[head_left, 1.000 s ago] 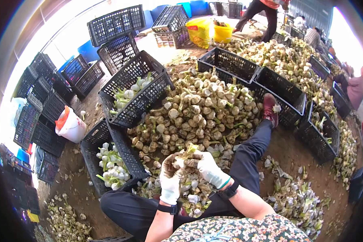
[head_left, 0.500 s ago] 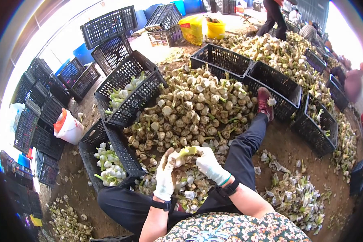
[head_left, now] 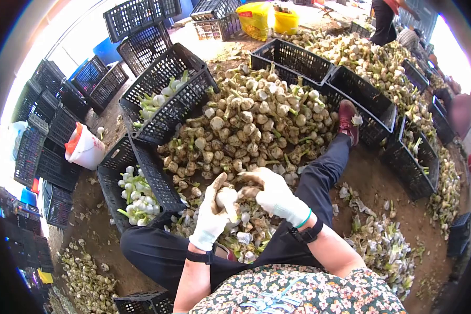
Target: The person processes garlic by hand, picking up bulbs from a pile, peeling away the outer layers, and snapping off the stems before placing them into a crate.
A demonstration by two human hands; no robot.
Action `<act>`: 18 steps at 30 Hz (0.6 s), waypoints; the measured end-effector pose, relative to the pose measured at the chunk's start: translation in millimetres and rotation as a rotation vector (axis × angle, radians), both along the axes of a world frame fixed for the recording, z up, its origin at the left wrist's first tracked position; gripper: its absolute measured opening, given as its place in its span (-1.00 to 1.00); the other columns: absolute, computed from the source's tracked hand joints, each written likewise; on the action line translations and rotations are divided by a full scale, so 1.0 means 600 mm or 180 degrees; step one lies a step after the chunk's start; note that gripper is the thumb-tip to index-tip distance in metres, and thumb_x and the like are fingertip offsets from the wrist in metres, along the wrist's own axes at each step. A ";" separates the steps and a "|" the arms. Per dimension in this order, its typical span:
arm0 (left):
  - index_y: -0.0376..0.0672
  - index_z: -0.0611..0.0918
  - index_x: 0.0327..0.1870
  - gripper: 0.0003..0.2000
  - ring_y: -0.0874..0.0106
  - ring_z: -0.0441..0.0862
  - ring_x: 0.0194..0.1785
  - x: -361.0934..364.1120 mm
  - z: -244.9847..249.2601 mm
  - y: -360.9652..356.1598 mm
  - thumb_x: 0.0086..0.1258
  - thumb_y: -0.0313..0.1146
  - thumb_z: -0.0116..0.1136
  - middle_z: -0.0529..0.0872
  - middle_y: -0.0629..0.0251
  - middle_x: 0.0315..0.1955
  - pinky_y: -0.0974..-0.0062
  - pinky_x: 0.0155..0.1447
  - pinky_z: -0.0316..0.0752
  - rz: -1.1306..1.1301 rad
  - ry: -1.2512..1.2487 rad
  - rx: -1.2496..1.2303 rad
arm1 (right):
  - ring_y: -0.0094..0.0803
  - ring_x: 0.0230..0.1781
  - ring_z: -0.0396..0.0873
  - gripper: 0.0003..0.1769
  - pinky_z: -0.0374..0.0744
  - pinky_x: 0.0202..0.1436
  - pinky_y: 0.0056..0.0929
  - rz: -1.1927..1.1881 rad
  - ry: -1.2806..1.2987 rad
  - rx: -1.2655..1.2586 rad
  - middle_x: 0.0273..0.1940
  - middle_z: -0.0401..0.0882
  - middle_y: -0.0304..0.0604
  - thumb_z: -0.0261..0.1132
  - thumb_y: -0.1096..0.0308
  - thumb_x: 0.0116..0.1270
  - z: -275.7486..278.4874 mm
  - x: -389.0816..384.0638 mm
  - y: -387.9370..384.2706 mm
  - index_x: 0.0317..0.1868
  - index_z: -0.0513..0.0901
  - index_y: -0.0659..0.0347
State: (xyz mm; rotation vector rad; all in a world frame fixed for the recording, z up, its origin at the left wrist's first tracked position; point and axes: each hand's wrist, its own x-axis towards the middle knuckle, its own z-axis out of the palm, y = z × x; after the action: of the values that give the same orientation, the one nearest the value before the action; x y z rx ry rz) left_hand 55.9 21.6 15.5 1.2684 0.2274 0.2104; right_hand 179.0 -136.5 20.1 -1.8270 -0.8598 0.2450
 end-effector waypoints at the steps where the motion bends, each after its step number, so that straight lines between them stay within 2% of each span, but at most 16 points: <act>1: -0.17 0.27 0.48 -0.25 0.50 0.59 0.08 0.001 0.001 -0.004 0.21 -0.77 0.16 0.51 0.31 0.12 0.57 0.09 0.57 -0.0016 0.0019 -0.0028 | -0.05 -0.11 0.62 -0.65 0.58 -0.01 -0.25 0.0300 -0.0280 0.0285 -0.19 0.62 0.02 0.38 0.29 0.19 0.019 -0.004 0.009 -0.02 0.71 0.22; 3: -0.20 0.26 0.49 -0.20 0.49 0.54 0.15 0.000 0.010 -0.012 0.13 -0.75 0.21 0.49 0.29 0.10 0.55 0.14 0.54 -0.0164 0.0049 0.0535 | -0.06 -0.18 0.64 -0.72 0.59 -0.09 -0.25 0.0653 -0.0793 -0.0271 -0.22 0.64 -0.01 0.34 0.36 0.21 0.048 -0.014 0.013 -0.08 0.71 0.28; 4: -0.24 0.25 0.48 -0.19 0.42 0.50 0.23 0.001 -0.009 -0.004 0.09 -0.74 0.21 0.47 0.22 0.13 0.50 0.23 0.50 -0.0036 -0.0036 0.1324 | -0.04 -0.25 0.62 -0.80 0.58 -0.17 -0.17 0.0624 -0.0988 -0.0401 -0.29 0.61 -0.03 0.32 0.38 0.18 0.053 -0.017 0.017 -0.20 0.71 0.27; 7: -0.28 0.25 0.47 -0.21 0.36 0.49 0.26 -0.004 -0.015 -0.003 0.09 -0.73 0.18 0.48 0.17 0.13 0.48 0.29 0.44 -0.0169 -0.0110 0.1498 | -0.05 -0.27 0.62 -0.81 0.58 -0.20 -0.16 0.0796 -0.1405 -0.0868 -0.31 0.59 -0.03 0.32 0.39 0.14 0.053 -0.011 0.021 -0.24 0.67 0.27; 9: -0.30 0.24 0.48 -0.22 0.35 0.46 0.29 -0.009 -0.007 -0.004 0.10 -0.73 0.13 0.48 0.15 0.15 0.47 0.33 0.41 -0.0346 -0.0017 0.1327 | -0.03 -0.28 0.61 -0.80 0.57 -0.22 -0.16 0.0765 -0.1342 -0.0928 -0.31 0.58 -0.02 0.32 0.39 0.12 0.059 -0.015 0.029 -0.24 0.64 0.27; 11: -0.29 0.24 0.48 -0.22 0.35 0.47 0.28 -0.006 -0.007 -0.003 0.09 -0.75 0.08 0.47 0.14 0.21 0.48 0.34 0.40 -0.0240 -0.0313 0.1217 | -0.01 -0.29 0.60 -0.79 0.56 -0.23 -0.17 0.0731 -0.1300 -0.0965 -0.31 0.57 -0.01 0.32 0.40 0.10 0.056 -0.015 0.036 -0.24 0.61 0.28; 12: -0.26 0.23 0.49 -0.22 0.34 0.49 0.28 -0.010 0.011 -0.014 0.12 -0.74 0.10 0.46 0.15 0.25 0.47 0.36 0.40 -0.0042 -0.0095 0.0516 | 0.02 -0.30 0.59 -0.78 0.56 -0.24 -0.17 0.0570 -0.1026 -0.0665 -0.31 0.57 0.01 0.31 0.42 0.09 0.045 -0.011 0.038 -0.22 0.60 0.28; 13: -0.23 0.27 0.47 -0.27 0.36 0.50 0.27 -0.006 0.005 -0.010 0.19 -0.72 0.17 0.46 0.18 0.28 0.47 0.34 0.43 0.0246 -0.0186 0.0683 | 0.05 -0.31 0.57 -0.76 0.55 -0.25 -0.17 0.0415 -0.0750 -0.0371 -0.30 0.56 0.03 0.30 0.44 0.08 0.033 -0.007 0.039 -0.20 0.58 0.29; 15: -0.26 0.30 0.43 -0.35 0.40 0.49 0.28 -0.007 0.000 -0.003 0.28 -0.66 0.22 0.48 0.17 0.27 0.43 0.38 0.41 0.0654 -0.0272 0.0331 | 0.02 -0.31 0.56 -0.79 0.55 -0.21 -0.21 0.0338 -0.0819 -0.0307 -0.28 0.55 0.05 0.27 0.50 0.12 0.022 -0.010 0.043 -0.19 0.56 0.30; 16: -0.25 0.39 0.34 -0.47 0.44 0.56 0.18 -0.014 0.000 -0.003 0.33 -0.63 0.22 0.55 0.22 0.19 0.47 0.30 0.47 0.0756 -0.0192 -0.0059 | 0.04 -0.24 0.58 -0.77 0.55 -0.16 -0.19 0.0317 -0.0240 -0.0210 -0.25 0.55 0.08 0.28 0.48 0.13 0.017 -0.016 0.044 -0.17 0.55 0.31; 17: -0.25 0.46 0.26 -0.57 0.45 0.61 0.10 -0.011 -0.012 0.001 0.38 -0.59 0.22 0.62 0.24 0.10 0.49 0.23 0.52 0.0997 -0.0012 -0.0105 | 0.07 -0.18 0.59 -0.74 0.56 -0.12 -0.16 0.0286 0.0341 -0.0113 -0.22 0.55 0.11 0.30 0.46 0.14 0.017 -0.024 0.046 -0.15 0.55 0.32; 18: -0.25 0.48 0.23 -0.61 0.46 0.61 0.09 -0.011 -0.023 0.000 0.40 -0.56 0.22 0.63 0.24 0.07 0.50 0.21 0.52 0.1202 -0.0007 -0.0228 | 0.06 -0.19 0.58 -0.77 0.55 -0.12 -0.20 0.0258 0.0504 -0.0075 -0.22 0.54 0.12 0.28 0.49 0.15 0.016 -0.035 0.050 -0.16 0.54 0.30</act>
State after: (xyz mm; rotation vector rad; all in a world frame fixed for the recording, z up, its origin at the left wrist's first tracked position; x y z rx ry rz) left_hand 49.2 21.9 1.9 1.1464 0.4689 0.5227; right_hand 158.3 -106.6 29.9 -1.7704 -0.8233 0.4472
